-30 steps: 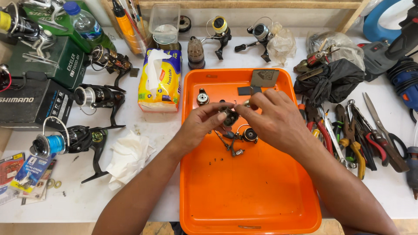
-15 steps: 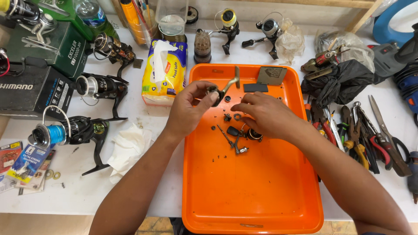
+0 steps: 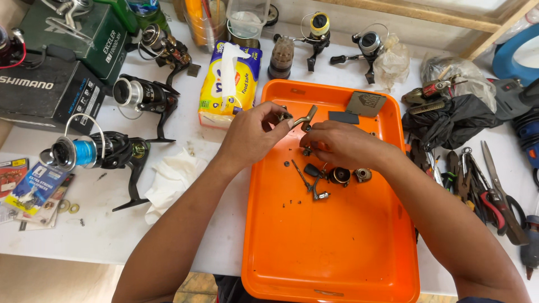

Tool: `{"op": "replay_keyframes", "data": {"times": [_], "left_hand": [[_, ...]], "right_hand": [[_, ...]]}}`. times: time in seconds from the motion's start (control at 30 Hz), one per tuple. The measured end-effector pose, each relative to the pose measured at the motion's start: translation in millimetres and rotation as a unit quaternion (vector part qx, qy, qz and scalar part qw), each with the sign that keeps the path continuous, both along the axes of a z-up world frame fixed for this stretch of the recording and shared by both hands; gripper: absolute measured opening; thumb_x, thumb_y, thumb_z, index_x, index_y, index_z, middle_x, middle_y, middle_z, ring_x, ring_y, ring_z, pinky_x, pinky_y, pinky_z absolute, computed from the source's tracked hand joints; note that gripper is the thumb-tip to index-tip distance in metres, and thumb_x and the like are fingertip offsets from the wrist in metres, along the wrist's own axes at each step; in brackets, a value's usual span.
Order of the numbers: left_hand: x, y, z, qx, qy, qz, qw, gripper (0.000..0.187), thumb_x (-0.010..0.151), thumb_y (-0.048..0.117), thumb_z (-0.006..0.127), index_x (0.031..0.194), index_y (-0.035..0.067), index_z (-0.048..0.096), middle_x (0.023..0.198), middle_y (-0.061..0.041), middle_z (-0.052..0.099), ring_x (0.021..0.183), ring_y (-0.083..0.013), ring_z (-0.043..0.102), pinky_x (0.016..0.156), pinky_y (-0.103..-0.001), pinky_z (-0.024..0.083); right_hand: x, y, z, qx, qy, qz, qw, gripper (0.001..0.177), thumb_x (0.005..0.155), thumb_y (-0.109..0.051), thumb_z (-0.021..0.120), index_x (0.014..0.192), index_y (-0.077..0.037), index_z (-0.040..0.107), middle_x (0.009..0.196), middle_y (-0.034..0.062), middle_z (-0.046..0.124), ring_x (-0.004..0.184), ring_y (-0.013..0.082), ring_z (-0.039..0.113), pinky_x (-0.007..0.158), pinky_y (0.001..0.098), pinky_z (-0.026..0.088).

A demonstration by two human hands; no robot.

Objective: The person cleans disassembled fishing reel parts on an orange tray using a white tissue. They pick up small metal components one by one, wipe them, and place them back on the tray. The person also uses tweezers to handle a tiny part and wipes it with the tissue.

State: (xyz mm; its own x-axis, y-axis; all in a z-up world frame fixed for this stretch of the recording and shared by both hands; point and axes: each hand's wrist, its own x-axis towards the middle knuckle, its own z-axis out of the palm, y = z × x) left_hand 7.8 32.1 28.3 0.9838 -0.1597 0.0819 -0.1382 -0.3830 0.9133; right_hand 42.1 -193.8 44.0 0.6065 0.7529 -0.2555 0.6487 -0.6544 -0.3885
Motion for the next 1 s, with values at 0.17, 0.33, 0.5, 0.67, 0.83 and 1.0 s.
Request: {"op": "replay_keyframes", "data": {"times": [0.17,0.33,0.5,0.67,0.83,1.0], "left_hand": [[1.8,-1.2,-3.6,0.025,0.023,-0.018,0.999,0.033,0.086,0.034,0.065,0.108,0.009,0.068,0.09,-0.013,0.072,0.079,-0.0251,0.07,0.072,-0.036,0.055],[-7.1,-6.2,7.3,0.124,0.026,-0.076,0.989,0.042,0.083,0.041,0.064,0.109,0.008,0.068,0.094,-0.015,0.073,0.095,-0.0341,0.067,0.084,-0.043,0.053],[-13.2,-13.6,8.8,0.257,0.038,-0.116,0.959,0.042,0.085,0.045,0.06,0.11,0.012,0.068,0.095,-0.008,0.073,0.104,-0.028,0.061,0.09,-0.039,0.049],[-9.6,-12.2,-9.7,0.32,0.008,-0.157,0.934,0.043,0.084,0.043,0.062,0.114,0.013,0.065,0.092,-0.009,0.072,0.105,-0.0304,0.058,0.092,-0.043,0.045],[-13.5,-15.1,-5.7,0.36,-0.024,-0.18,0.915,0.038,0.083,0.036,0.065,0.113,0.014,0.065,0.093,-0.01,0.07,0.102,-0.0311,0.058,0.089,-0.043,0.043],[-25.5,-24.0,10.6,0.09,-0.138,-0.117,0.979,0.035,0.089,0.036,0.063,0.104,0.005,0.067,0.087,-0.014,0.063,0.091,-0.0364,0.057,0.092,-0.049,0.043]], "right_hand": [[-0.1,-30.2,-4.7,0.13,0.123,-0.117,0.977,0.025,0.085,-0.018,0.073,0.109,-0.013,0.069,0.087,0.0058,0.068,0.074,0.0188,0.062,0.066,0.0326,0.05],[-3.1,-56.1,-25.6,0.38,0.28,-0.142,0.87,0.028,0.085,-0.006,0.071,0.112,0.0,0.066,0.087,0.0092,0.072,0.071,0.0112,0.061,0.059,0.0211,0.049],[-15.6,-57.3,-29.0,0.523,0.379,-0.182,0.742,0.035,0.092,-0.019,0.061,0.114,0.008,0.061,0.087,0.0217,0.068,0.072,0.0163,0.062,0.055,0.0224,0.047],[-26.0,-52.2,-36.9,0.532,0.394,-0.201,0.722,0.04,0.095,-0.024,0.056,0.117,0.01,0.059,0.085,0.025,0.067,0.069,0.0174,0.061,0.053,0.0224,0.045],[-39.3,-45.0,-40.6,0.527,0.4,-0.219,0.717,0.039,0.096,-0.024,0.054,0.116,0.009,0.06,0.082,0.0235,0.068,0.066,0.0171,0.061,0.05,0.0215,0.044],[-50.6,-34.2,-26.0,0.489,0.18,-0.222,0.824,0.034,0.089,-0.007,0.067,0.121,0.006,0.062,0.093,0.0197,0.074,0.082,0.0183,0.07,0.07,0.0243,0.053]]}}
